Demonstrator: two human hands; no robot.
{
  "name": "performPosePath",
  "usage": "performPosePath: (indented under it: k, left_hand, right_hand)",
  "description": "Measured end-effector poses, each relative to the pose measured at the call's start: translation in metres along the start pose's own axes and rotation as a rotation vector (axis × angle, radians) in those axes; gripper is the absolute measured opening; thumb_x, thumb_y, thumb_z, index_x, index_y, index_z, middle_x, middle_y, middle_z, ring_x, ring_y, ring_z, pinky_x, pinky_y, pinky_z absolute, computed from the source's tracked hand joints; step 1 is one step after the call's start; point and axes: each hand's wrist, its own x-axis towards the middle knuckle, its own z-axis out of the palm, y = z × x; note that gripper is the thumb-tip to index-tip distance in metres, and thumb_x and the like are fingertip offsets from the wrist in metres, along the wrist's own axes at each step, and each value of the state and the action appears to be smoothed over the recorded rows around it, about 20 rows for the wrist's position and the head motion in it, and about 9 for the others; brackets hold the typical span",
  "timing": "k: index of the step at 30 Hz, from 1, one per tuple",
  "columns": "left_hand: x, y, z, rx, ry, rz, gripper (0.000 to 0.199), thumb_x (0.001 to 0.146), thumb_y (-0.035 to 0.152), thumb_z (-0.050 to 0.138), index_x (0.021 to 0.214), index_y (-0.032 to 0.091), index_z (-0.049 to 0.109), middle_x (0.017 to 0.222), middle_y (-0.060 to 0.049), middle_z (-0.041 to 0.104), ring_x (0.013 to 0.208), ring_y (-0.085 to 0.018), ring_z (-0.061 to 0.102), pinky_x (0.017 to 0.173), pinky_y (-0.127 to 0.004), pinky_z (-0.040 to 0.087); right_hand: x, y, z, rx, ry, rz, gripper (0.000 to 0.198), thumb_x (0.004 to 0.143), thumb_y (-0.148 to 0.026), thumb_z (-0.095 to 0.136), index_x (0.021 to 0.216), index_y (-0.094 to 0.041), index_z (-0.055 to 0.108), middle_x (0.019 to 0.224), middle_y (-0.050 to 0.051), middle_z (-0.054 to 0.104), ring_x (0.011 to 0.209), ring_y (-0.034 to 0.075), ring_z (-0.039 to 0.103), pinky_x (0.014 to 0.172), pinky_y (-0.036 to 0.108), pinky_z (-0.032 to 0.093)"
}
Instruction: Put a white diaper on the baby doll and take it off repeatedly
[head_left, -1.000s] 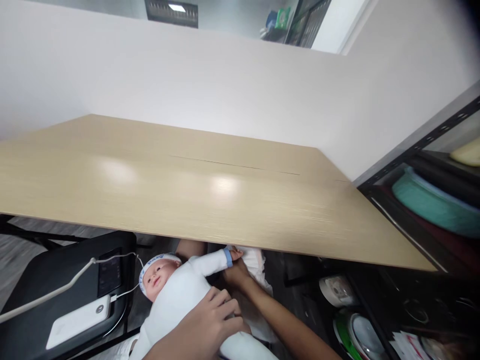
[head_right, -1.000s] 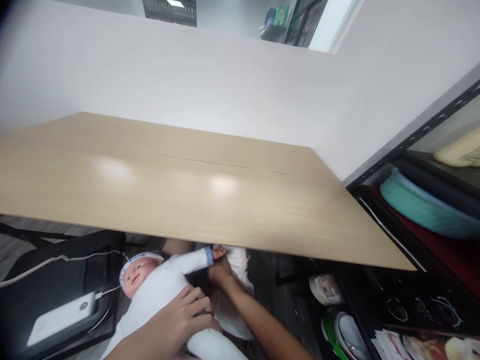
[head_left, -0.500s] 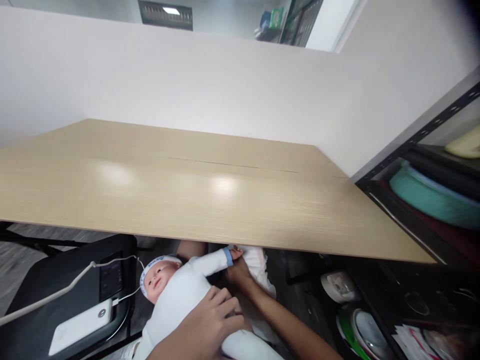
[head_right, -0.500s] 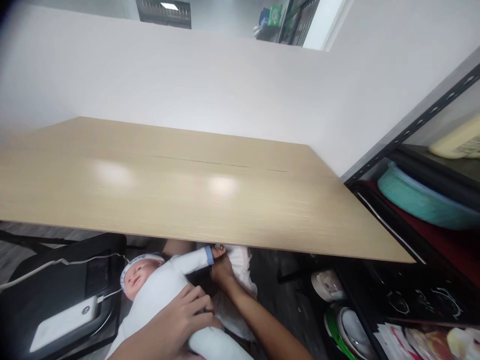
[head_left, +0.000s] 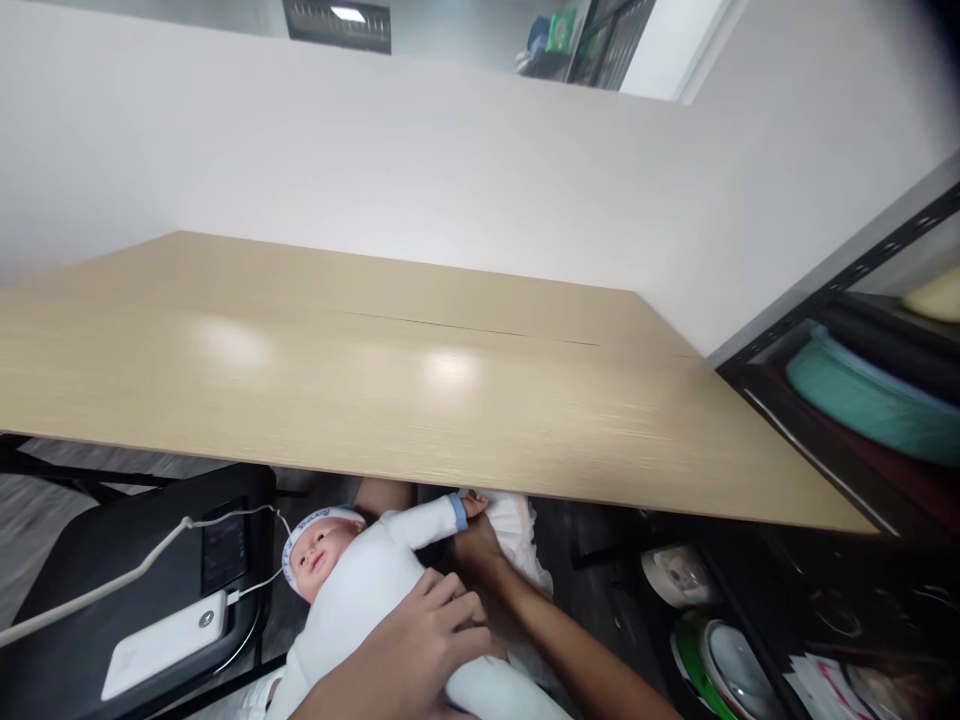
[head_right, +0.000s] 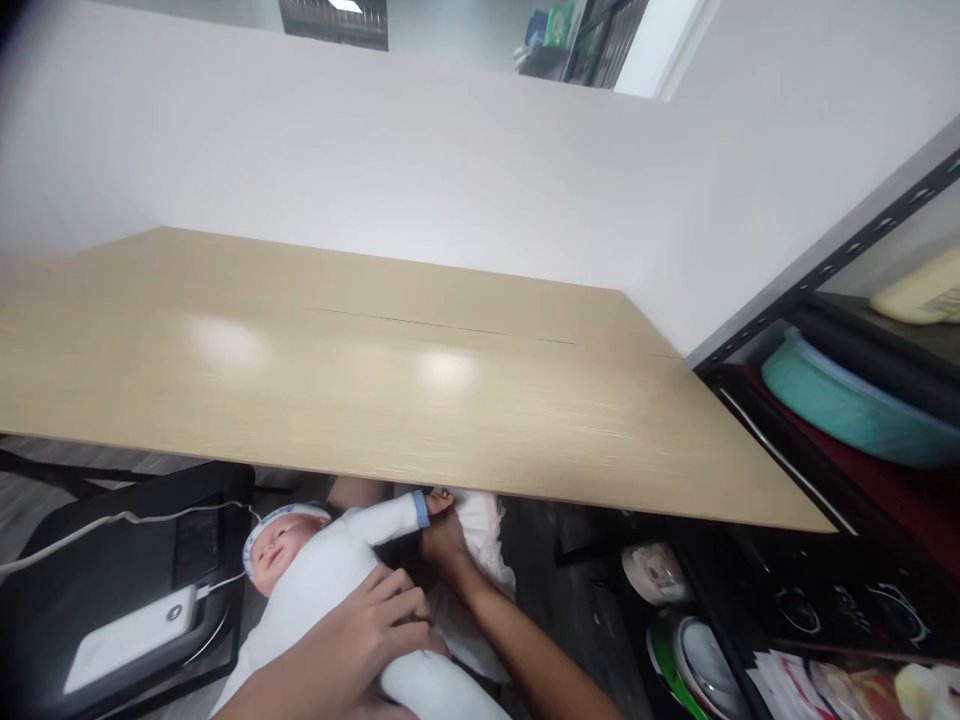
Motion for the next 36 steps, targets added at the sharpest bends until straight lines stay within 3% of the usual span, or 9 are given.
performPosePath:
  k: [5,9,13,16,19,22,27,32,36]
  left_hand:
    - [0.000,0.000,-0.002,0.030,0.046,0.043,0.045,0.097,0.065,0.074,0.127,0.032,0.068,0.111,0.000,0.070,0.099,-0.022,0.059,0.087,-0.038,0.038]
    - [0.001,0.004,-0.011,0.032,0.041,0.038,0.049,0.093,0.068,0.077,0.124,0.030,0.068,0.113,0.000,0.070,0.100,-0.022,0.060,0.088,-0.037,0.040]
    - [0.003,0.011,-0.018,0.029,0.005,0.003,0.049,0.094,0.067,0.077,0.126,0.030,0.068,0.114,0.000,0.070,0.103,-0.023,0.060,0.091,-0.039,0.041]
    - [0.004,0.013,-0.017,0.025,-0.023,-0.010,0.051,0.093,0.068,0.077,0.124,0.028,0.070,0.114,-0.001,0.071,0.104,-0.023,0.060,0.092,-0.039,0.041]
    - [0.004,0.014,-0.014,-0.004,-0.036,-0.013,0.051,0.092,0.068,0.079,0.124,0.030,0.071,0.114,-0.001,0.071,0.105,-0.024,0.060,0.092,-0.039,0.041]
    - [0.004,0.014,-0.016,-0.047,-0.034,-0.026,0.049,0.093,0.068,0.077,0.124,0.031,0.070,0.114,0.000,0.070,0.107,-0.024,0.061,0.095,-0.039,0.041]
    - [0.010,0.016,-0.028,-0.054,-0.036,-0.030,0.051,0.096,0.071,0.073,0.123,0.028,0.071,0.118,-0.004,0.070,0.113,-0.027,0.061,0.105,-0.043,0.042]
    - [0.014,0.027,-0.031,-0.037,-0.027,-0.039,0.053,0.094,0.072,0.074,0.124,0.028,0.071,0.117,-0.004,0.071,0.112,-0.027,0.063,0.106,-0.045,0.045]
    - [-0.018,0.031,-0.022,-0.021,0.089,-0.095,0.047,0.101,0.060,0.071,0.140,0.034,0.065,0.137,-0.006,0.069,0.123,-0.029,0.063,0.110,-0.046,0.049]
  right_hand:
    - [-0.007,-0.002,-0.022,0.066,-0.011,-0.042,0.029,0.092,-0.018,0.064,0.115,-0.016,0.082,0.126,0.017,0.079,0.133,0.038,0.064,0.125,0.055,0.042]
    - [-0.037,-0.014,-0.054,0.160,0.015,-0.067,0.031,0.103,-0.030,0.056,0.121,-0.019,0.079,0.134,0.016,0.077,0.136,0.036,0.063,0.126,0.056,0.040]
    - [-0.079,-0.032,-0.094,0.276,0.039,-0.036,0.033,0.113,-0.034,0.044,0.118,-0.026,0.076,0.124,0.006,0.079,0.123,0.025,0.069,0.116,0.042,0.050]
    - [-0.102,-0.039,-0.111,0.394,0.137,0.085,0.028,0.113,-0.039,0.047,0.118,-0.027,0.072,0.115,0.006,0.078,0.108,0.024,0.073,0.098,0.037,0.059]
    - [-0.109,-0.041,-0.116,0.323,0.288,0.103,0.024,0.109,-0.038,0.054,0.122,-0.026,0.071,0.120,0.010,0.075,0.114,0.028,0.071,0.102,0.044,0.059]
    - [-0.098,-0.041,-0.119,0.245,0.268,0.006,0.039,0.108,-0.032,0.054,0.146,-0.028,0.063,0.145,0.012,0.067,0.138,0.031,0.060,0.119,0.051,0.051]
    - [-0.046,-0.051,-0.132,0.187,-0.044,-0.175,0.068,0.103,-0.023,0.057,0.169,-0.027,0.041,0.175,0.009,0.042,0.161,0.027,0.036,0.135,0.049,0.031]
    - [0.003,-0.067,-0.137,0.052,-0.223,-0.207,0.056,0.087,-0.019,0.076,0.143,-0.019,0.065,0.141,0.013,0.071,0.131,0.030,0.063,0.116,0.043,0.047]
    - [0.011,-0.082,-0.139,-0.012,-0.229,-0.216,0.033,0.086,-0.025,0.076,0.117,-0.018,0.072,0.120,0.012,0.077,0.110,0.030,0.072,0.100,0.040,0.051]
